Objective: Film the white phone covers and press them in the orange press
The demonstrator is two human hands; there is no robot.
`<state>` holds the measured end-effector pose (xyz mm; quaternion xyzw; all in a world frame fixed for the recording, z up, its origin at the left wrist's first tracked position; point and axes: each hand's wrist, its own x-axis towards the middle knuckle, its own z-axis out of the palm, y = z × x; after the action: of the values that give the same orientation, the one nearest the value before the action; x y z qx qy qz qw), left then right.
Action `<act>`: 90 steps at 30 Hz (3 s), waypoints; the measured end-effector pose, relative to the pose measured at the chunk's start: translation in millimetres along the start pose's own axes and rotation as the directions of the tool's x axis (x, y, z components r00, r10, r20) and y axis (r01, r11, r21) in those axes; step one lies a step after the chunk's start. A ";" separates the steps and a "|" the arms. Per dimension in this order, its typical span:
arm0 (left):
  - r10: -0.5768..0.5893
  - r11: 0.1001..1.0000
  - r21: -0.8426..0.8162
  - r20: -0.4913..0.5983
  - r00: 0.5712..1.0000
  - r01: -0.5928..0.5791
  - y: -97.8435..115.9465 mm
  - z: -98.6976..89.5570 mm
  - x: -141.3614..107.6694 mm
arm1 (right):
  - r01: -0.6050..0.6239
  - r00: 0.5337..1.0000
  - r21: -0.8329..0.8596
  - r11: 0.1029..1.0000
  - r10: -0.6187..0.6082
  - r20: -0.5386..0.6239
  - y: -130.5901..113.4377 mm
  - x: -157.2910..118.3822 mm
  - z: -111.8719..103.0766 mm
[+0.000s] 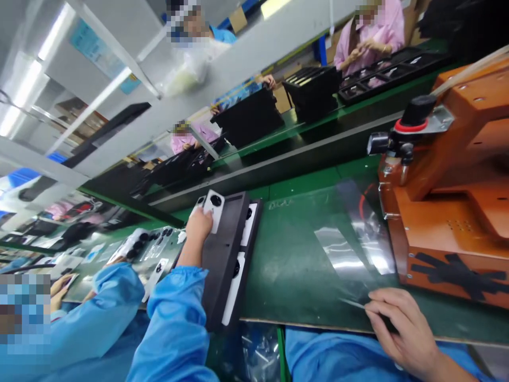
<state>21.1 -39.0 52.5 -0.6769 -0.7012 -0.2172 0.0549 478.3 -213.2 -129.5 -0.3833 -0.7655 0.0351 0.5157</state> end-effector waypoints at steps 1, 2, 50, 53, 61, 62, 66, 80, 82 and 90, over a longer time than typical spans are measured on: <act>-0.069 0.997 0.023 -0.021 0.997 0.070 6.4 -1.2 -13.4 | -0.003 1.000 0.004 1.000 0.003 0.004 -1.0 1.5 -1.1; -0.120 0.993 0.017 -0.032 0.992 0.120 16.4 -0.4 -30.6 | -0.012 1.000 0.011 1.000 0.012 0.010 -2.8 3.9 -2.2; 0.412 0.890 -0.277 0.148 0.899 -0.362 170.3 126.5 -272.6 | -0.446 0.716 -0.243 0.861 0.506 0.481 -3.2 98.3 73.4; 0.413 0.889 -0.277 0.148 0.898 -0.364 170.6 126.7 -271.2 | -0.508 0.686 -0.158 0.847 0.509 0.520 -7.9 102.1 69.3; 0.415 0.888 -0.281 0.143 0.898 -0.365 170.2 127.4 -271.6 | -0.520 0.687 -0.064 0.852 0.461 0.562 -17.7 112.4 58.5; 0.413 0.889 -0.280 0.148 0.899 -0.362 170.0 127.4 -271.8 | -0.518 0.672 -0.082 0.851 0.465 0.577 -16.6 111.7 59.5; 0.411 0.891 -0.278 0.162 0.897 -0.358 169.0 127.8 -272.6 | -0.484 0.665 -0.175 0.857 0.490 0.563 -9.9 106.6 65.1; 0.413 0.893 -0.267 0.164 0.896 -0.363 169.0 128.1 -273.9 | -0.430 0.728 -0.264 0.863 0.505 0.464 1.5 100.1 70.1; 0.413 0.892 -0.268 0.162 0.896 -0.363 168.9 128.2 -273.7 | -0.427 0.732 -0.271 0.863 0.506 0.456 2.1 99.2 70.6; 0.419 0.892 -0.259 0.160 0.894 -0.372 169.6 126.6 -273.7 | -0.398 0.752 -0.287 0.871 0.489 0.442 2.6 96.7 71.3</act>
<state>234.8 -246.1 -123.9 -0.8270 -0.5211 -0.2046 -0.0525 404.6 -126.8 -90.2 -0.5753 -0.7591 0.1880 0.2397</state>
